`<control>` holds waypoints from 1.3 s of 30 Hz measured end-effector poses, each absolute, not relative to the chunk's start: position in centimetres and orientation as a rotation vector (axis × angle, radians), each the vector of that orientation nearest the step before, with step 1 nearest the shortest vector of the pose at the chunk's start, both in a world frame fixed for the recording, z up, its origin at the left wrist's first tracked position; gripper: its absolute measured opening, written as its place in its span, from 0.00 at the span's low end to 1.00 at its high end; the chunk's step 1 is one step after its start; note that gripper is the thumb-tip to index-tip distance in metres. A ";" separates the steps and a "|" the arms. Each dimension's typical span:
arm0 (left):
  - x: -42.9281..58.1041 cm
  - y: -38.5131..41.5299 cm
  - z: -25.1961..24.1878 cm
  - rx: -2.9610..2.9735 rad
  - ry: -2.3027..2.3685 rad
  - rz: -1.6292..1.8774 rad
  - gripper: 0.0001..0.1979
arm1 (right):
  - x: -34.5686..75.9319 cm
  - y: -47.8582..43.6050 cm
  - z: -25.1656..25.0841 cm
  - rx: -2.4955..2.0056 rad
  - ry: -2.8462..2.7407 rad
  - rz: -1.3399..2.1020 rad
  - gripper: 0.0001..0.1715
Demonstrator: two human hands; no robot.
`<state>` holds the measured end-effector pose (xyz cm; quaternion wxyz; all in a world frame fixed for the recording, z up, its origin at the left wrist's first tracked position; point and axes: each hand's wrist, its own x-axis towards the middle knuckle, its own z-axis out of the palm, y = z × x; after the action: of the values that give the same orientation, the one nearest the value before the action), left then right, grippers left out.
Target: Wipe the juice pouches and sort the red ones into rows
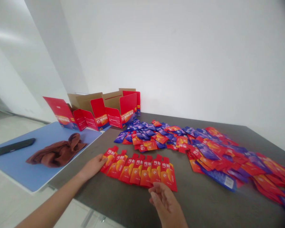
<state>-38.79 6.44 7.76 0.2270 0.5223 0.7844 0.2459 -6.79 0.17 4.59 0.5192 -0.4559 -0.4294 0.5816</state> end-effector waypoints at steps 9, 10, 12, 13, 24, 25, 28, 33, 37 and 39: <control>-34.4 6.4 8.6 1.955 2.497 0.524 0.26 | -1.2 2.5 4.3 -1.287 -1.125 1.281 0.27; -33.5 7.0 9.0 2.054 2.431 0.537 0.25 | -0.6 2.9 4.6 -1.331 -1.161 1.237 0.27; -31.1 8.8 9.6 2.250 2.236 0.530 0.22 | 0.0 3.5 5.1 -1.386 -1.220 1.159 0.26; -29.9 9.9 9.8 2.334 2.134 0.511 0.20 | 0.0 3.6 5.1 -1.394 -1.247 1.142 0.26; -28.2 18.8 7.6 2.575 1.988 0.363 0.19 | -0.5 6.2 7.0 -1.481 -1.742 0.766 0.19; -28.6 18.7 7.5 2.588 1.976 0.363 0.21 | -0.9 7.7 8.0 -1.483 -1.930 0.593 0.19; -29.6 17.8 7.9 2.618 1.958 0.380 0.25 | -3.5 13.2 10.0 -1.370 -2.200 0.402 0.22; -31.5 13.9 9.4 2.586 2.048 0.483 0.28 | -8.2 19.5 9.3 -1.229 -2.584 0.200 0.28; -33.7 8.3 10.0 2.508 2.200 0.627 0.25 | -9.5 20.7 8.0 -1.287 -2.660 0.082 0.26; -34.7 5.3 9.9 2.502 2.235 0.756 0.23 | -9.7 20.8 8.1 -1.312 -2.655 0.079 0.25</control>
<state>-34.68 5.29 9.92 -0.1483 0.7195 0.6427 0.2174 -9.68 20.80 8.07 0.0893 -0.4411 -0.8926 0.0267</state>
